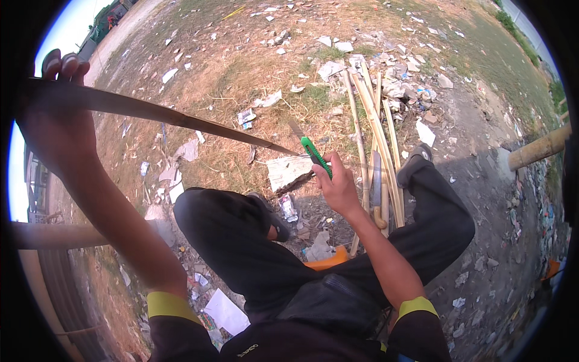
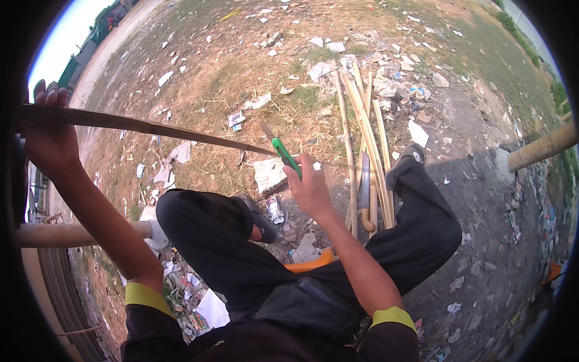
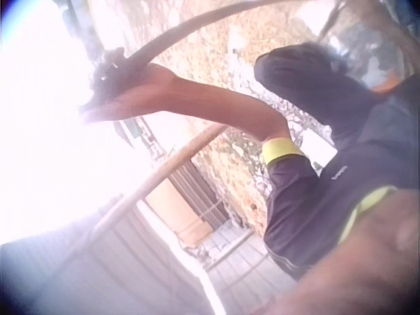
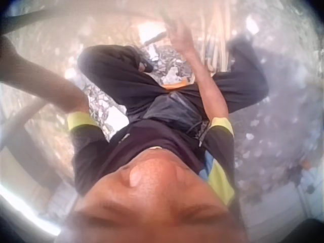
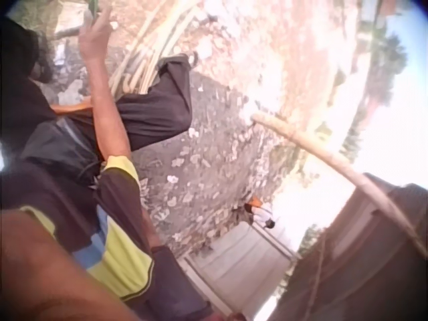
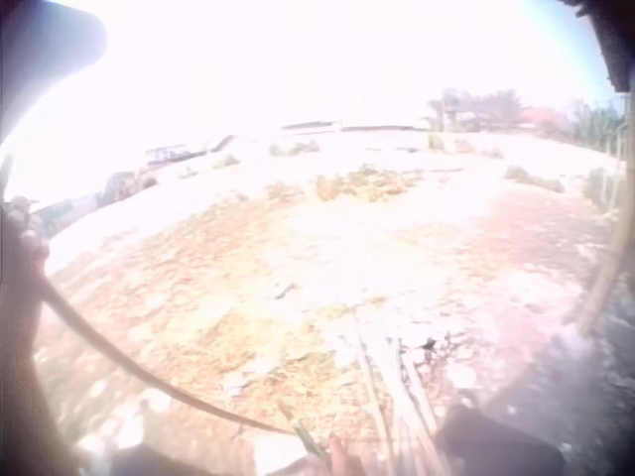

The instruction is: The person sits on a low stool and repeatedly scrapes a long, thin metal strip with a small green-handled tool. They hold the strip with their left hand and scrape along its length with their right hand, occasionally adjusting their grip. The task continues without visible completion.

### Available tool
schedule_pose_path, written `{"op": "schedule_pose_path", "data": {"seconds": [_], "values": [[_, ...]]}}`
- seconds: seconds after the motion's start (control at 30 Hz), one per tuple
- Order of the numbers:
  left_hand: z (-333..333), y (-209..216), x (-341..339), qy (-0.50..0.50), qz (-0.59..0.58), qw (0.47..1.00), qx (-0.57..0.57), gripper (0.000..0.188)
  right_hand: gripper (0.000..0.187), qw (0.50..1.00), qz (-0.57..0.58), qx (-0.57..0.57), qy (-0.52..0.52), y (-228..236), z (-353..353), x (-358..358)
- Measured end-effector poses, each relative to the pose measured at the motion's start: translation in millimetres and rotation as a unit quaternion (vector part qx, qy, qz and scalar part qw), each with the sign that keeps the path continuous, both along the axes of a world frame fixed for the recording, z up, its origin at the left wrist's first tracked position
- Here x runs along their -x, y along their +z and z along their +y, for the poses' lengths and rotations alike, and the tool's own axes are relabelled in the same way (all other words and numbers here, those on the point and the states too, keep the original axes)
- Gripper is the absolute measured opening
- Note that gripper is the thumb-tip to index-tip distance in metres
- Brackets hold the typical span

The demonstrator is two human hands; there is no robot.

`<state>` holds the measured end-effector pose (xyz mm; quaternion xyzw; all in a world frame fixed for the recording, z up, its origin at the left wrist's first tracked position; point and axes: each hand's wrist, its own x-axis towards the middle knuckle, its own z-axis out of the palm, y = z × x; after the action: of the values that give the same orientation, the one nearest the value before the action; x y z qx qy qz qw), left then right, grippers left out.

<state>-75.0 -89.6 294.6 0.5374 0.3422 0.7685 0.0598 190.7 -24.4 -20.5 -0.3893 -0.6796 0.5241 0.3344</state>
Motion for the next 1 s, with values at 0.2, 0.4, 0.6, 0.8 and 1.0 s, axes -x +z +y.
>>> {"op": "schedule_pose_path", "data": {"seconds": [0.2,0.4,0.6,0.8,1.0], "values": [[21.1,-151.7,4.3,-0.053,0.008,0.987,0.152,0.055,0.024,0.996,-0.052,0.06,-0.028,-5.2,-19.9,8.3],[35.4,-169.4,-23.7,0.06,-0.139,0.981,0.121,0.047,0.023,0.991,-0.111,-0.009,-0.078,-29.5,-17.5,4.8],[-5.5,-99.1,-24.3,-0.075,-0.023,0.988,0.133,0.047,0.023,0.991,-0.127,0.026,-0.012,-7.4,-18.6,9.3],[3.2,-146.3,-33.4,-0.092,-0.038,0.985,0.142,0.052,0.021,0.982,-0.182,0.007,0.056,-22.5,-41.2,33.0],[-13.5,-138.9,-16.3,-0.232,-0.018,0.97,0.073,0.051,0.026,0.986,-0.163,-0.005,0.038,-30.8,-55.7,48.8]]}}
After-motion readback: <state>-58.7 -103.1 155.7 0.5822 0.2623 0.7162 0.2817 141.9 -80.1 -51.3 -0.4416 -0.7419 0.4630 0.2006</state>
